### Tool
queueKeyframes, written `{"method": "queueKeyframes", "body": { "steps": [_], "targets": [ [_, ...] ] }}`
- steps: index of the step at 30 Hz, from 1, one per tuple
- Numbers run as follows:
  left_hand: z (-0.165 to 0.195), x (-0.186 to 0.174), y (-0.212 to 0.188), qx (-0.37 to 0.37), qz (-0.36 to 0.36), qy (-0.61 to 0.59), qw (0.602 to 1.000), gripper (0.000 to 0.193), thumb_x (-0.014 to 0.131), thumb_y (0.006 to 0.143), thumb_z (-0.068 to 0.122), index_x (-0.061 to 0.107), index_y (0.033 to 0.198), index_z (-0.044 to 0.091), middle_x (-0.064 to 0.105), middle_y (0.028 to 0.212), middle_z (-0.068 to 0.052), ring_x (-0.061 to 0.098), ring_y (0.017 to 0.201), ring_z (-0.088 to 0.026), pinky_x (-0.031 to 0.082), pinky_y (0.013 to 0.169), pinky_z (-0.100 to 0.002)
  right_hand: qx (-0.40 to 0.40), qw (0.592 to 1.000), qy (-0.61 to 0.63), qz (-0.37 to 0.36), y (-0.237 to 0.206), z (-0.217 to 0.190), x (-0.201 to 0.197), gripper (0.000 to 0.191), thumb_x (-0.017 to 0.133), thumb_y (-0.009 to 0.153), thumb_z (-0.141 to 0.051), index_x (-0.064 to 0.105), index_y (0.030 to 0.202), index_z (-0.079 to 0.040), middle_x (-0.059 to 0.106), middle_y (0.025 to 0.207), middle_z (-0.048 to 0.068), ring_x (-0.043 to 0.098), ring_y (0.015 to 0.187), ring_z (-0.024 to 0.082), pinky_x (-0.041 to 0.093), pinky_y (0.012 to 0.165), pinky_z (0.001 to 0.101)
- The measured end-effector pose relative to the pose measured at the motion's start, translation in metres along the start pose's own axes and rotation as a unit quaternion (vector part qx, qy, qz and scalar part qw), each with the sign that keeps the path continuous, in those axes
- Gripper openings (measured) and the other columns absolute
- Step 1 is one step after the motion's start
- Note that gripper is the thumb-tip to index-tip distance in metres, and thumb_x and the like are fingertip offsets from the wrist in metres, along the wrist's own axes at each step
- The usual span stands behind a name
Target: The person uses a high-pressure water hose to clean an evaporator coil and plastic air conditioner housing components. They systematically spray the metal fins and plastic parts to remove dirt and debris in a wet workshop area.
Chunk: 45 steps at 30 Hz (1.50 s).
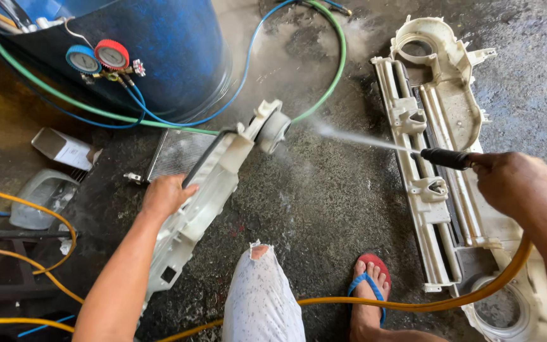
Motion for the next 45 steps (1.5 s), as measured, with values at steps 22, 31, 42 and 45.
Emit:
{"method": "queueKeyframes", "body": {
  "steps": [22, 31, 42, 45],
  "targets": [
    [-0.056, 0.01, 0.033, 0.016, 0.167, -0.083, 0.982, 0.09, 0.084, 0.065, 0.077, 0.075, 0.11, -0.001, 0.074, 0.099, -0.027, 0.074, 0.093, -0.038, 0.058, 0.086, -0.044, -0.025, 0.995, -0.019, 0.099, -0.048, -0.011, -0.016, 0.038, 0.047, 0.108, -0.031, 0.067, 0.14, -0.039, 0.082, 0.087, 0.01, 0.071, 0.058, 0.024, 0.062, 0.055, 0.0372],
    [-0.028, 0.066, 0.123, -0.058, 0.09, -0.091, 0.99, 0.087, 0.082, 0.069, 0.07, 0.07, 0.123, 0.002, 0.068, 0.121, -0.026, 0.064, 0.113, -0.044, 0.051, 0.095, -0.051, 0.026, 0.998, 0.047, 0.045, -0.003, 0.013, 0.027, 0.032, 0.052, 0.111, -0.032, 0.071, 0.137, -0.027, 0.074, 0.07, 0.012, 0.051, 0.04, 0.016, 0.046, 0.036, 0.0326],
    [-0.03, 0.126, 0.183, -0.165, 0.048, -0.075, 0.982, 0.081, 0.08, 0.081, 0.055, 0.054, 0.139, 0.005, 0.057, 0.139, -0.022, 0.053, 0.129, -0.04, 0.043, 0.105, -0.053, -0.007, 0.967, 0.198, 0.157, 0.023, 0.04, 0.053, 0.026, 0.063, 0.108, -0.022, 0.077, 0.13, -0.018, 0.066, 0.057, 0.014, 0.047, 0.037, 0.018, 0.039, 0.036, 0.0381],
    [-0.009, 0.132, 0.187, -0.148, 0.06, -0.061, 0.985, 0.072, 0.079, 0.083, 0.048, 0.055, 0.136, 0.006, 0.055, 0.136, -0.023, 0.051, 0.128, -0.041, 0.043, 0.1, -0.054, -0.012, 0.962, 0.214, 0.168, 0.011, 0.039, 0.043, 0.027, 0.064, 0.107, -0.022, 0.076, 0.132, -0.021, 0.064, 0.06, 0.013, 0.048, 0.037, 0.018, 0.04, 0.036, 0.0389]
  ]
}}
Point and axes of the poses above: each hand's wrist, its own y-axis towards the middle knuckle, its own x-axis out of the palm, z = x × y, the point moved 8 cm from there along y, towards the middle knuckle
